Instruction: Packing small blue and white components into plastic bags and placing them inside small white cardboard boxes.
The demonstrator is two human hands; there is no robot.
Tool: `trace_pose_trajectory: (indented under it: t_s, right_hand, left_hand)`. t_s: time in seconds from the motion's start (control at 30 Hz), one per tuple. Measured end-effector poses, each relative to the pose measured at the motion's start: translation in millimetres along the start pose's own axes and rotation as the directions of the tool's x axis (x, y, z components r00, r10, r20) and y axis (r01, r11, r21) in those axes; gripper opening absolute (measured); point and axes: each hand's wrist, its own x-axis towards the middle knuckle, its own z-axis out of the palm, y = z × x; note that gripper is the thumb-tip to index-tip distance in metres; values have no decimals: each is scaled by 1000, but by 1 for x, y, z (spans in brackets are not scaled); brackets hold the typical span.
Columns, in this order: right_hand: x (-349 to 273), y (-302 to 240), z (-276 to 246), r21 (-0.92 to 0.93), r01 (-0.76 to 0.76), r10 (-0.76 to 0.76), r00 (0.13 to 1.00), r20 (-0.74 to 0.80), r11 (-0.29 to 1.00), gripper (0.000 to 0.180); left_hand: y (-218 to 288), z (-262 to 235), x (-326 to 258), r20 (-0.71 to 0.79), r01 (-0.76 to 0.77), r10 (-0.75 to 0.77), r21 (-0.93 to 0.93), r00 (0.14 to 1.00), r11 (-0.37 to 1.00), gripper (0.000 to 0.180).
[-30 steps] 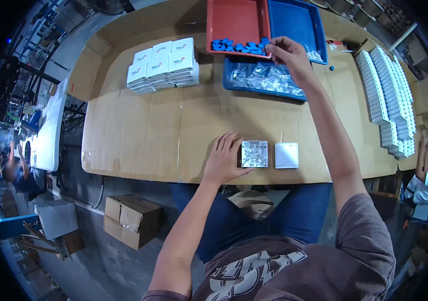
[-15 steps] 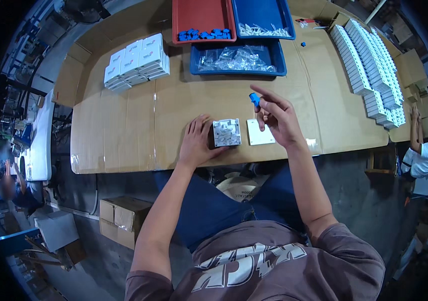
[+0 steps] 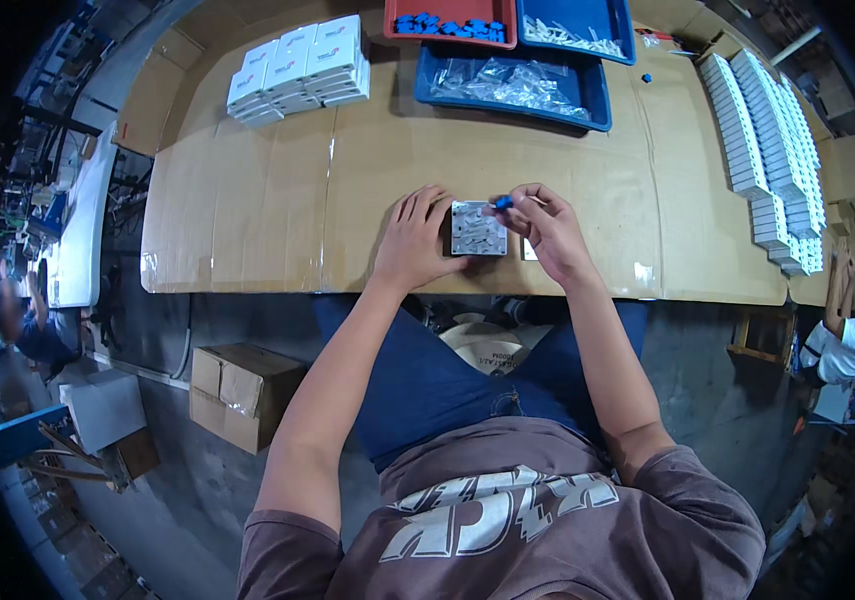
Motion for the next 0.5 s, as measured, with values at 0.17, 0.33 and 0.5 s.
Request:
trace_pose_trajectory:
  t_s: [0.17,0.33,0.5]
  right_hand:
    - [24,28,5,-463,112,-99,994,52,879,22]
    - [26,39,25,-807,482,-402,851,338,342,26]
    - [29,46,29,-810,519,-407,825,392,273,26]
  left_hand:
    - [-4,1,-1,-19,-4,3,-31,1000,1000,91]
    - [-6,1,0,-13,-4,3,-32,1000,999,85]
    - [-9,1,0,-57,-15,12,-61,998,998,86]
